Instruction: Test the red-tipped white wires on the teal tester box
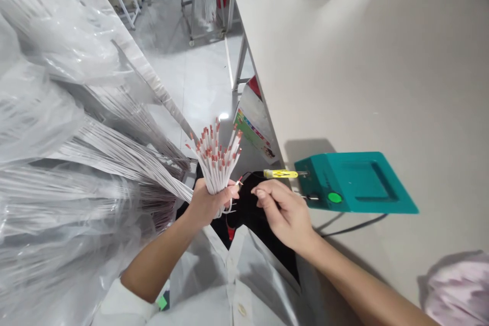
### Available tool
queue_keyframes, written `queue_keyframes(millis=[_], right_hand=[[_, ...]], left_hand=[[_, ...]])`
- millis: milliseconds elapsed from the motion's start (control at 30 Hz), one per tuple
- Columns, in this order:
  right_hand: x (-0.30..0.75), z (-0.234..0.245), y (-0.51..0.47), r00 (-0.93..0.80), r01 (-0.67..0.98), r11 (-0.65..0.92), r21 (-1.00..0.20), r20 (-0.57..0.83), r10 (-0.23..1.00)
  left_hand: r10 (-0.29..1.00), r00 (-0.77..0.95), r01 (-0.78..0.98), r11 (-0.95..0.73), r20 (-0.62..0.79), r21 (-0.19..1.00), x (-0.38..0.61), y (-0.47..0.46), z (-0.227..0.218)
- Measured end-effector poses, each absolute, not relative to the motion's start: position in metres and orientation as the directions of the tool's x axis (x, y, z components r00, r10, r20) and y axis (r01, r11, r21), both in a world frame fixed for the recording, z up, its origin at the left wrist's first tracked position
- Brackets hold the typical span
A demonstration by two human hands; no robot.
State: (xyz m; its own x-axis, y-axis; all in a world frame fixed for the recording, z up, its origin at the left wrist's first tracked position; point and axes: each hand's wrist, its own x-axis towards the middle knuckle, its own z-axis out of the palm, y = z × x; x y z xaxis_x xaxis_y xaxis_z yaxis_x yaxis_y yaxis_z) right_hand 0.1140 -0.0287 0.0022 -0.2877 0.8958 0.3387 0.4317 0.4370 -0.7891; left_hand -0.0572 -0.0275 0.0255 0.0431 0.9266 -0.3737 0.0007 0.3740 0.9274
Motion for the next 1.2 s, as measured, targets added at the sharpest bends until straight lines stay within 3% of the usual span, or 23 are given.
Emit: queue_keyframes(millis=[100, 200, 367, 433, 500, 567, 633, 667, 767, 867, 933, 1033, 1100, 1200], right_hand=[[0.11, 0.007, -0.026, -0.191, 0.315, 0.323, -0.892, 0.274, 0.942], [0.105, 0.006, -0.024, -0.208, 0.26, 0.354, -0.898, 0.306, 0.929], [0.107, 0.005, -0.019, -0.341, 0.441, 0.592, -0.675, 0.484, 0.806], [0.111, 0.009, -0.016, -0.434, 0.492, 0.621, -0.61, 0.446, 0.783], [0.114, 0.015, -0.013, -0.479, 0.502, 0.568, -0.652, 0.337, 0.811], [0.114, 0.021, -0.009, -0.481, 0.457, 0.397, -0.796, 0.154, 0.863], [0.114, 0.025, -0.006, -0.479, 0.331, 0.054, -0.942, -0.118, 0.87], [0.113, 0.025, -0.006, -0.489, 0.235, -0.158, -0.959, -0.257, 0.834], [0.11, 0.022, -0.006, -0.548, -0.069, -0.651, -0.756, -0.516, 0.658], [0.108, 0.017, -0.007, -0.603, -0.202, -0.801, -0.564, -0.573, 0.555], [0.108, 0.014, -0.008, -0.577, -0.206, -0.778, -0.594, -0.568, 0.587], [0.11, 0.012, -0.011, -0.383, -0.117, -0.569, -0.814, -0.492, 0.782], [0.111, 0.011, -0.015, -0.273, -0.021, -0.385, -0.923, -0.365, 0.89], [0.11, 0.011, -0.02, -0.267, 0.087, -0.104, -0.991, -0.124, 0.956]], left_hand=[[0.922, 0.076, 0.025, 0.38, -0.381, 0.925, -0.054, -0.027, 0.025], [0.928, 0.13, 0.044, 0.347, -0.35, 0.937, -0.052, -0.028, 0.025], [0.927, 0.135, 0.112, 0.336, -0.349, 0.935, -0.051, -0.028, 0.027], [0.93, 0.094, 0.148, 0.341, -0.357, 0.928, -0.05, -0.029, 0.024], [0.93, 0.071, 0.176, 0.343, -0.36, 0.923, -0.05, -0.029, 0.02], [0.932, 0.07, 0.195, 0.337, -0.356, 0.921, -0.051, -0.029, 0.017], [0.934, 0.081, 0.204, 0.326, -0.347, 0.923, -0.053, -0.029, 0.017], [0.935, 0.089, 0.204, 0.321, -0.344, 0.925, -0.054, -0.029, 0.017], [0.93, 0.114, 0.194, 0.324, -0.35, 0.926, -0.056, -0.029, 0.019], [0.917, 0.118, 0.159, 0.361, -0.38, 0.919, -0.055, -0.03, 0.018], [0.912, 0.1, 0.128, 0.385, -0.398, 0.914, -0.053, -0.031, 0.017], [0.91, 0.055, 0.11, 0.404, -0.412, 0.908, -0.053, -0.03, 0.016], [0.908, 0.046, 0.114, 0.409, -0.416, 0.906, -0.053, -0.03, 0.017], [0.913, 0.06, 0.099, 0.396, -0.403, 0.913, -0.052, -0.029, 0.018]])
